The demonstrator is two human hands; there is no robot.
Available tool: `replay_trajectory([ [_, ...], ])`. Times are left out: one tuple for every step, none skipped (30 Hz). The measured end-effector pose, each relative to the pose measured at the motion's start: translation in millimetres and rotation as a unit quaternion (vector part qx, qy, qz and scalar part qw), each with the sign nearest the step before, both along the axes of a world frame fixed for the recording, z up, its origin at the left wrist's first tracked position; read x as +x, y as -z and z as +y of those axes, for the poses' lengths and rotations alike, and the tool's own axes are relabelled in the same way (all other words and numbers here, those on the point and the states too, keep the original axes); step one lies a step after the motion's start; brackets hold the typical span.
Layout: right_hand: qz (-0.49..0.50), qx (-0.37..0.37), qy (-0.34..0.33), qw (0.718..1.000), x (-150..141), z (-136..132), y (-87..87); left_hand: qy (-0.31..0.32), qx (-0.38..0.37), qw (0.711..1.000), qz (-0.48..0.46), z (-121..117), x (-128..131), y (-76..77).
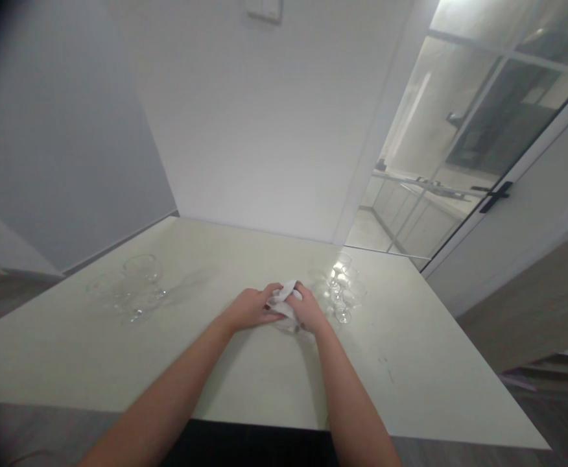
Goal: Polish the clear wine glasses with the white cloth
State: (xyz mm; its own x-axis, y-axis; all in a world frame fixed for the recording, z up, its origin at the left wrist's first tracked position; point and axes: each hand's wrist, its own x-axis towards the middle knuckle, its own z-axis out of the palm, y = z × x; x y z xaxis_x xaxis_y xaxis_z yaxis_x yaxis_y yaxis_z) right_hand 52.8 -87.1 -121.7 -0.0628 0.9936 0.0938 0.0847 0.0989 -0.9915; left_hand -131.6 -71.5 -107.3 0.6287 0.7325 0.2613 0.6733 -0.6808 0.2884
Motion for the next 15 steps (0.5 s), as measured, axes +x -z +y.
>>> replay_trajectory([
  [0.040,-0.044,-0.008,0.998,0,0,0.0,0.006,0.011,1.000,0.012,0,0,1.1],
  [0.071,-0.083,-0.018,0.994,0,0,0.0,0.010,0.020,1.000,0.021,0,0,2.3],
  [0.092,-0.115,-0.030,0.989,1,0,-0.1,0.011,0.027,0.999,0.026,1,-1,3.2],
  [0.103,-0.136,-0.041,0.984,1,0,0.0,0.009,0.033,0.999,0.026,2,-1,3.9],
  [0.109,-0.146,-0.047,0.982,1,0,0.2,0.005,0.036,0.999,0.024,3,-2,4.1],
  [0.112,-0.145,-0.045,0.982,1,0,0.7,0.001,0.038,0.999,0.018,5,-2,3.9],
  [0.117,-0.137,-0.036,0.983,1,1,1.3,-0.002,0.040,0.999,0.009,6,-3,3.2],
  [0.118,-0.122,-0.024,0.985,1,1,2.2,-0.003,0.042,0.999,-0.005,8,-3,2.1],
  [0.116,-0.101,-0.011,0.988,1,2,3.1,-0.003,0.044,0.999,-0.025,9,-4,0.7],
  [0.108,-0.075,0.003,0.991,1,4,4.1,-0.001,0.046,0.998,-0.052,11,-4,-0.8],
  [0.096,-0.047,0.016,0.994,2,5,4.9,0.001,0.045,0.995,-0.087,13,-4,-2.2],
  [0.082,-0.020,0.027,0.996,3,5,5.6,0.002,0.042,0.991,-0.130,15,-4,-3.0],
  [0.065,0.004,0.036,0.997,4,6,6.2,-0.003,0.032,0.984,-0.176,17,-4,-3.2],
  [0.047,0.024,0.043,0.998,5,6,6.4,-0.015,0.013,0.975,-0.223,19,-4,-2.6],
  [0.029,0.039,0.047,0.998,6,6,6.5,-0.035,-0.016,0.964,-0.263,21,-4,-1.1],
])
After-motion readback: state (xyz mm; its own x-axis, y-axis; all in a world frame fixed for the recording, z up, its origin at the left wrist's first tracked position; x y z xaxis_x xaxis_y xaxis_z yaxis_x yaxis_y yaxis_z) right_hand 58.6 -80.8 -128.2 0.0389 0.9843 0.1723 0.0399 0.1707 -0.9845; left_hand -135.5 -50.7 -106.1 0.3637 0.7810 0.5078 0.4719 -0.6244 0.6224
